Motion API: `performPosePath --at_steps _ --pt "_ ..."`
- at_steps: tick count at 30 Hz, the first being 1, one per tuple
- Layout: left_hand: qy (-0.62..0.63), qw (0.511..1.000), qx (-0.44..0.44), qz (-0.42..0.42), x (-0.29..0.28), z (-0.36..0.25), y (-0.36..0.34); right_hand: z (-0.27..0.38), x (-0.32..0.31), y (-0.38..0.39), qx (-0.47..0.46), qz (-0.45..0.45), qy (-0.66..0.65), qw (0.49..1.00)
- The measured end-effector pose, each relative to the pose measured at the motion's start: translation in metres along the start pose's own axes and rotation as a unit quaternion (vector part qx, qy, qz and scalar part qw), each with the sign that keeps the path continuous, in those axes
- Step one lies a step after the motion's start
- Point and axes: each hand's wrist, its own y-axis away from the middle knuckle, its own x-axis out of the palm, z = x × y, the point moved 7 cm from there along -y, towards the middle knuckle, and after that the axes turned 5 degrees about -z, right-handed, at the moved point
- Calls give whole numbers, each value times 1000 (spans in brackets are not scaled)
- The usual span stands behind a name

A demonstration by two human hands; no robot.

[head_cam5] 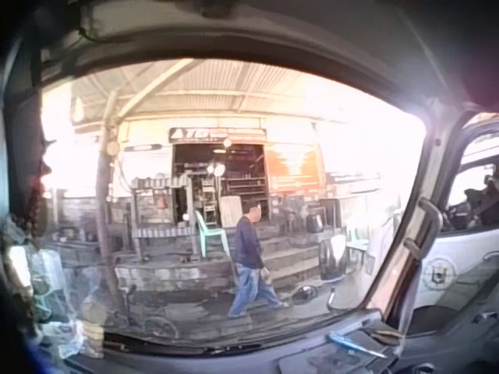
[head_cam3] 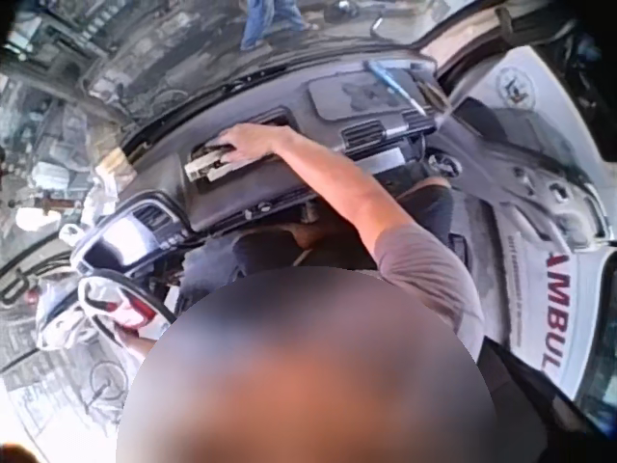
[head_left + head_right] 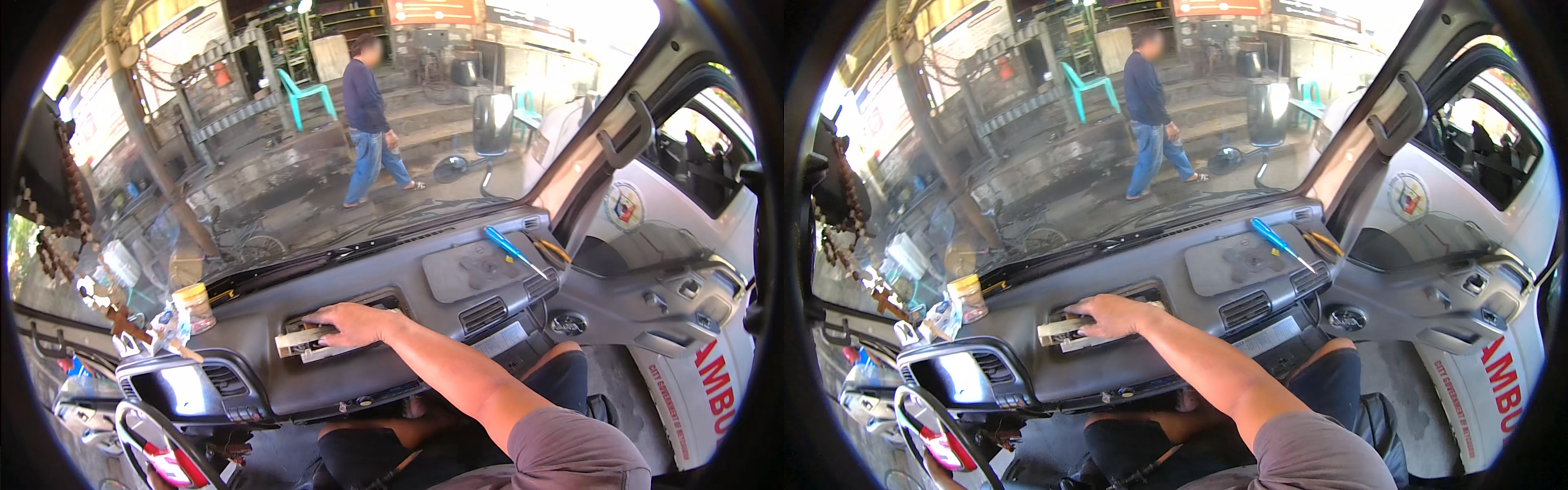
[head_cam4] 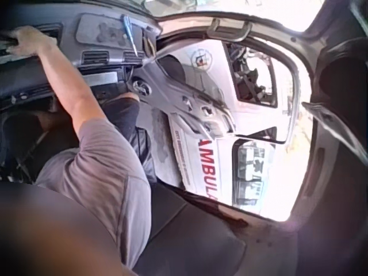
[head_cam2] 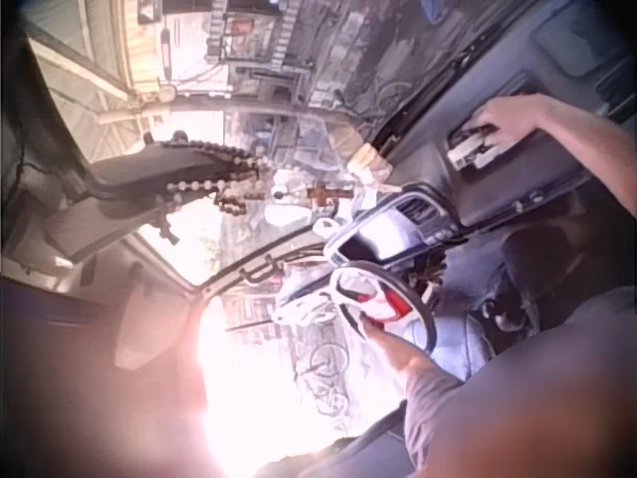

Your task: The person removes a dashboard panel to access the vehicle's electrical components. They use a test light to check for power on various wires and connectors within the fuse box area. The person manipulates the wiring harness and tests multiple points before repositioning the panel.

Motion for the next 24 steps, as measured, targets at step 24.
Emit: performPosePath --at_steps 24 --pt "-39 999 -16 12 33 2 -39 6 3 2 -5 -24 50 998"
